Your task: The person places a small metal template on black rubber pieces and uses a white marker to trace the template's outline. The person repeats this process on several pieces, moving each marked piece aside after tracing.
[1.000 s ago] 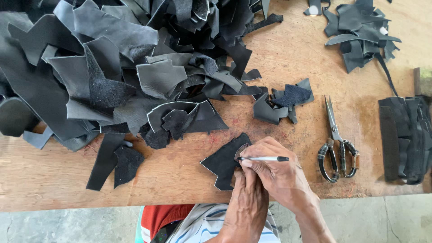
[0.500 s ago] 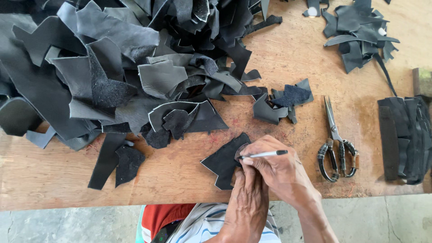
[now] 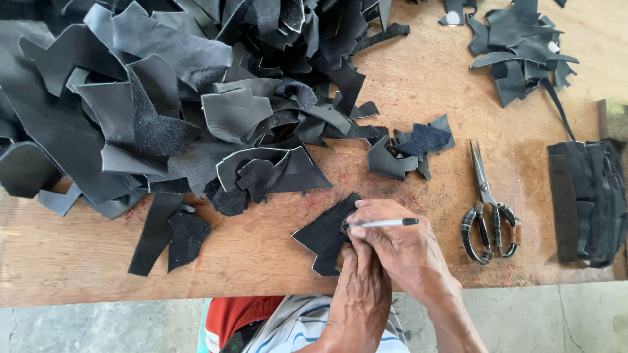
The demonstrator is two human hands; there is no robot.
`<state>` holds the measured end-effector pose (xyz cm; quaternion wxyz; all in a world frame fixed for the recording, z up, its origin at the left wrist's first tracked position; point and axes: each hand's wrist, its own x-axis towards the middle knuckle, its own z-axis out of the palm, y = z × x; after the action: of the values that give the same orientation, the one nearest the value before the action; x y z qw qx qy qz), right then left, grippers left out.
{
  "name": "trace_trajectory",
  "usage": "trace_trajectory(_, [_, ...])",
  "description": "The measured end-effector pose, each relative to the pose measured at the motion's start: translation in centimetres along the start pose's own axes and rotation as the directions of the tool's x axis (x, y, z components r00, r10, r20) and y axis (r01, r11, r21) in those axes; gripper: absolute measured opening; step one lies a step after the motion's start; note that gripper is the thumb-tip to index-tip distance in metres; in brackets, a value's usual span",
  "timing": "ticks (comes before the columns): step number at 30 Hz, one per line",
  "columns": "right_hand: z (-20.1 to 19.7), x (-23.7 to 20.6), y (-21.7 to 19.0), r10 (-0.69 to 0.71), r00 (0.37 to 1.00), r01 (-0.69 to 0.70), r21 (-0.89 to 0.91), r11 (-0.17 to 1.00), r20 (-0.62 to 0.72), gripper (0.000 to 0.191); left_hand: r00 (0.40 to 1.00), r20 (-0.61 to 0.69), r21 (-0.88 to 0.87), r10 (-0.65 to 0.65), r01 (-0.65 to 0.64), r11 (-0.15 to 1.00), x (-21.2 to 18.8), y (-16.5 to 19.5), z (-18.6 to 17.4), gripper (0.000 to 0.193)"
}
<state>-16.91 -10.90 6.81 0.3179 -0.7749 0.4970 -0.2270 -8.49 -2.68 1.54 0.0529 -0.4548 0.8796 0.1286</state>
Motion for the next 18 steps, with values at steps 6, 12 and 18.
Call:
trace_trajectory(6, [-0.2, 0.0, -0.2, -0.007, 0.999, 0.008, -0.032, 0.999, 0.034, 0.014, 0.995, -0.088, -0.033, -0.036, 0.033, 0.999, 0.0, 0.0, 0.2, 0.062])
trace_trajectory(12, [-0.3, 0.4, -0.6, 0.026, 0.999, -0.024, -0.054, 0.998, 0.031, 0.013, 0.998, -0.055, -0.048, -0.015, 0.012, 0.999, 0.0, 0.0, 0.1, 0.062])
trace_trajectory(18, [-0.4, 0.4, -1.0, 0.104, 0.994, -0.102, -0.049, 0.994, 0.024, 0.013, 1.0, -0.016, -0.05, 0.015, -0.016, 0.999, 0.1, -0.2, -0.1, 0.06])
